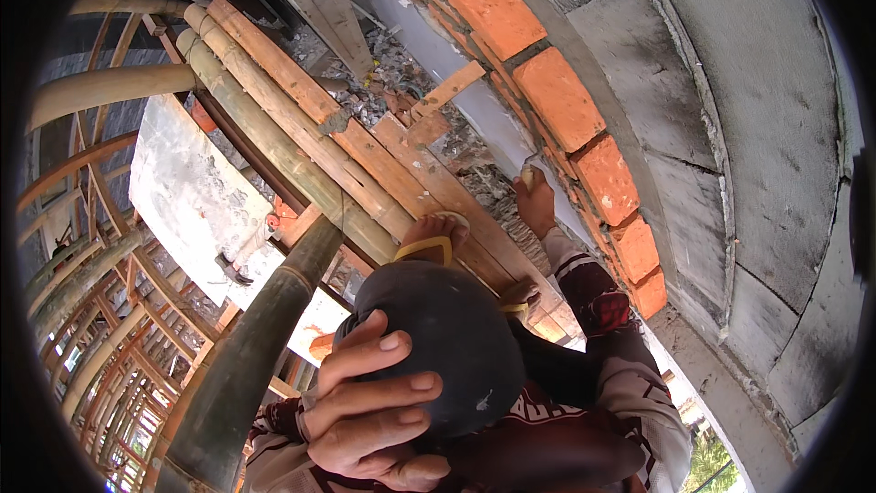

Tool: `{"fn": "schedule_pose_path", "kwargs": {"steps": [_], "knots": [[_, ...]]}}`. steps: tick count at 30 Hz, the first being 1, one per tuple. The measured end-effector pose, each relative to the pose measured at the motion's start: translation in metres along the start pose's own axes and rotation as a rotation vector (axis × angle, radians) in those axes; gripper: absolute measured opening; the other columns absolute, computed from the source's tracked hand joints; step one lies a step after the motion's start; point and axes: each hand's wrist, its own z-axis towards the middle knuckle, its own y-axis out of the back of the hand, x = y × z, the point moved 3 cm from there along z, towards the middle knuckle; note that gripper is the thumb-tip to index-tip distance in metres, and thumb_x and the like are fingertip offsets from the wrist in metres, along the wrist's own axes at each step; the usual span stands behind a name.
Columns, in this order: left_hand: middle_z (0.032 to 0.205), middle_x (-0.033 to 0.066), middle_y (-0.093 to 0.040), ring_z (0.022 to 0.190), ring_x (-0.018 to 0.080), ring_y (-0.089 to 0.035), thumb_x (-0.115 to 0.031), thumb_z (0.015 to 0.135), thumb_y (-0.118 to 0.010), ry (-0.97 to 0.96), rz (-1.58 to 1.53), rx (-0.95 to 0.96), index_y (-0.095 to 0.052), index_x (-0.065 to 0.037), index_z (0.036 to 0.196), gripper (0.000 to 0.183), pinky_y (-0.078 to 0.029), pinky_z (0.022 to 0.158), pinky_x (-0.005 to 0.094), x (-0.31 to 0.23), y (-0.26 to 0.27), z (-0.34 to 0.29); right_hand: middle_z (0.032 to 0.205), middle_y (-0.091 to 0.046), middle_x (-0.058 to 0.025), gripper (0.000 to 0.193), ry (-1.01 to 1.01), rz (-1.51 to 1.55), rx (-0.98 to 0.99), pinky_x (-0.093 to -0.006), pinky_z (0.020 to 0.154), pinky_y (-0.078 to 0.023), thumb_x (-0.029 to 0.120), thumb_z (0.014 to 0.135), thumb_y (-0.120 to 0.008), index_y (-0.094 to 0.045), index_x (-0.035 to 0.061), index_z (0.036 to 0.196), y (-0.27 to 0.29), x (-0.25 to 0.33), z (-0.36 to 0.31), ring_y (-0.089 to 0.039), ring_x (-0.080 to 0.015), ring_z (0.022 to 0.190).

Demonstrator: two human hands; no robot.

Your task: The person scoops mortar from a bucket using a trowel and applies it to a brick wall under construction. They place red bricks into the mortar, tap them into position, and scrape away excess mortar from the joints.

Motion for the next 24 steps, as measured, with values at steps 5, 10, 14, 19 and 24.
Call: {"fn": "schedule_pose_path", "kwargs": {"steps": [5,10,14,19,24], "knots": [[0.108,0.0133,-0.068,0.128,0.0407,-0.054,-0.058,0.084,-0.079,0.034,0.03,-0.004,-0.058,-0.011,0.113,0.059,-0.039,0.111,0.0689,-0.004,0.0,0.003,0.096,-0.071,-0.0276,0.044,-0.012,-0.1,0.157,-0.0505,0.078,-0.054,0.03,0.098,-0.064,-0.058,-0.0021,0.127,0.004,0.005,0.015,-0.07,-0.0446,0.089],[0.105,0.0117,-0.067,0.128,0.04,-0.055,-0.056,0.089,-0.075,0.03,0.037,0.013,-0.057,-0.011,0.111,0.054,-0.039,0.111,0.0688,-0.004,0.004,0.001,0.101,-0.071,-0.0309,0.045,-0.085,-0.028,0.115,-0.0542,0.084,-0.053,0.031,0.097,-0.063,-0.057,-0.0016,0.128,0.015,-0.004,0.022,-0.069,-0.0491,0.097],[0.105,0.0113,-0.064,0.127,0.0407,-0.055,-0.058,0.095,-0.066,0.015,0.079,-0.071,-0.055,-0.011,0.113,0.051,-0.038,0.112,0.069,-0.005,-0.003,-0.005,0.101,-0.07,-0.0325,0.047,-0.105,-0.204,0.351,-0.054,0.084,-0.053,0.031,0.098,-0.062,-0.056,-0.0034,0.129,0.025,-0.019,0.007,-0.068,-0.0499,0.096],[0.111,0.0123,-0.062,0.126,0.0431,-0.054,-0.059,0.096,-0.063,-0.003,0.105,-0.114,-0.053,-0.011,0.118,0.053,-0.038,0.112,0.0685,-0.003,-0.007,-0.012,0.101,-0.069,-0.0317,0.044,-0.138,-0.182,0.253,-0.0553,0.085,-0.052,0.032,0.099,-0.06,-0.055,-0.0034,0.125,0.07,-0.049,-0.017,-0.067,-0.0504,0.099],[0.117,0.0126,-0.061,0.133,0.0465,-0.049,-0.064,0.096,-0.057,-0.016,0.124,-0.054,-0.052,-0.011,0.126,0.061,-0.037,0.113,0.068,-0.003,0.002,-0.018,0.094,-0.067,-0.0334,0.043,-0.098,-0.264,0.234,-0.0554,0.078,-0.05,0.033,0.101,-0.058,-0.049,-0.0027,0.122,0.121,-0.081,-0.076,-0.066,-0.0517,0.092]]}}
